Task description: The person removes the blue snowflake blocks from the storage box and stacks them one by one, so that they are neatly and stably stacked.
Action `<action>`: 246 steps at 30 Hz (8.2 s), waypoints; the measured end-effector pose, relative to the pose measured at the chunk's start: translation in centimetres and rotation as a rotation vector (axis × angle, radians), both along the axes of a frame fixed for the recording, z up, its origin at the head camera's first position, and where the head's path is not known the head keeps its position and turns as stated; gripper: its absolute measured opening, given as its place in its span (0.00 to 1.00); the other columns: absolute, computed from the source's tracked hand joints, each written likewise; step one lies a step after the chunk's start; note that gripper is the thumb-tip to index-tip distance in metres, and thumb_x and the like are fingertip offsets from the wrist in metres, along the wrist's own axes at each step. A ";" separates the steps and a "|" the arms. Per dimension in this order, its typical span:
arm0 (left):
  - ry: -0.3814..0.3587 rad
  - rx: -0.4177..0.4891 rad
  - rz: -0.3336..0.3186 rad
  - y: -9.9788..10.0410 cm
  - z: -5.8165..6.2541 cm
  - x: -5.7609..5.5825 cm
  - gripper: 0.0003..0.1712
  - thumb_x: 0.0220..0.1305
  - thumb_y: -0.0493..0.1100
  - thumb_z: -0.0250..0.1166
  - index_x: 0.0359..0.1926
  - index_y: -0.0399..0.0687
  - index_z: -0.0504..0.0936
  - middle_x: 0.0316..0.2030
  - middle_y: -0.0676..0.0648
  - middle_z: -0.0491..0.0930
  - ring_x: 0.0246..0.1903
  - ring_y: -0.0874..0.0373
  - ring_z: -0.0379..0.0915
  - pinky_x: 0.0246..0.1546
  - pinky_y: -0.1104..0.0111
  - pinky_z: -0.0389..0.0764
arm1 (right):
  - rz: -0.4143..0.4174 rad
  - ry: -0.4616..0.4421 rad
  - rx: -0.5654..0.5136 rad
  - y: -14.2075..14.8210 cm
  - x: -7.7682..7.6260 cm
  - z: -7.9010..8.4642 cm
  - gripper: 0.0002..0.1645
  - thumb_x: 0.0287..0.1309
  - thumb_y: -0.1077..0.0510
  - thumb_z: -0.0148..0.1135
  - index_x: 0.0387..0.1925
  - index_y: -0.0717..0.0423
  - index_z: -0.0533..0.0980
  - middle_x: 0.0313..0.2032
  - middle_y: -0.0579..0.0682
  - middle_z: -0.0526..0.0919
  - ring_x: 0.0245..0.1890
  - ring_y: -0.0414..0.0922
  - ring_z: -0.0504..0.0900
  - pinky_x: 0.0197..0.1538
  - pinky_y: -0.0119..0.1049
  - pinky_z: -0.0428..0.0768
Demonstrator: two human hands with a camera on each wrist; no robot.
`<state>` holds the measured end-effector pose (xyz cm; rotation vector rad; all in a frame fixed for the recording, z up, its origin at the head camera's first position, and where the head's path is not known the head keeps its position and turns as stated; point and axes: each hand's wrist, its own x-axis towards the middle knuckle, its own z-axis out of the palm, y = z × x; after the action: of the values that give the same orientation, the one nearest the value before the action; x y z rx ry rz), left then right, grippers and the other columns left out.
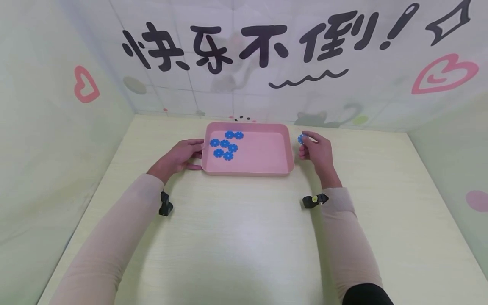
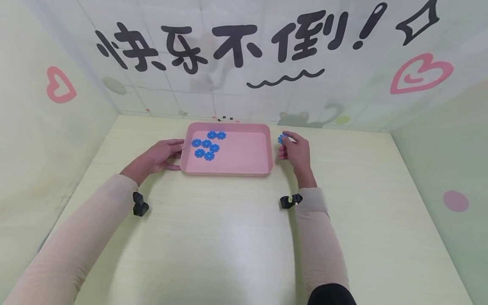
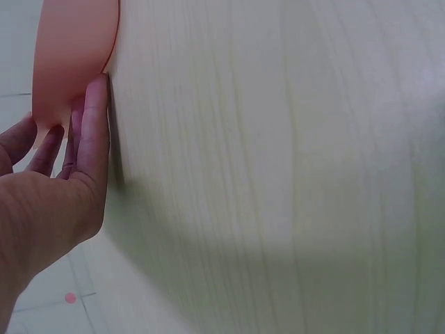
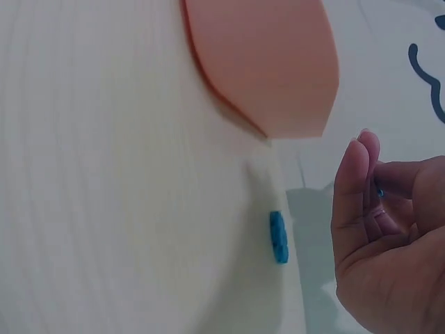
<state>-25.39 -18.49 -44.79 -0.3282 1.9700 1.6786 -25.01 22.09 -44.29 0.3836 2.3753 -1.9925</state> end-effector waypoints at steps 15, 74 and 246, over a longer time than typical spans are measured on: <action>-0.017 0.002 0.016 0.1 -0.1 -0.2 0.27 0.76 0.50 0.50 0.72 0.58 0.63 0.55 0.42 0.71 0.51 0.49 0.70 0.43 0.54 0.85 | 0.004 -0.098 -0.007 1.8 0.1 -1.5 0.25 0.71 0.57 0.54 0.64 0.64 0.69 0.20 0.44 0.80 0.17 0.37 0.79 0.26 0.31 0.84; -0.028 0.011 0.018 0.1 0.1 -0.2 0.27 0.76 0.50 0.50 0.73 0.58 0.63 0.56 0.42 0.71 0.51 0.50 0.70 0.43 0.54 0.85 | 0.004 -0.164 0.061 2.1 -2.2 1.1 0.29 0.71 0.50 0.52 0.66 0.59 0.68 0.17 0.43 0.80 0.16 0.36 0.80 0.24 0.30 0.83; -0.016 -0.058 -0.001 -0.3 -0.2 -0.4 0.27 0.75 0.53 0.51 0.72 0.61 0.64 0.54 0.43 0.74 0.50 0.50 0.73 0.45 0.60 0.85 | 0.019 -0.125 0.067 2.4 -0.4 -0.4 0.18 0.71 0.56 0.54 0.56 0.62 0.71 0.18 0.43 0.81 0.17 0.37 0.80 0.25 0.30 0.83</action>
<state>-25.82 -18.74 -44.97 -0.3599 2.0094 1.6159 -25.40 24.46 -44.69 0.4706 2.3644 -1.8271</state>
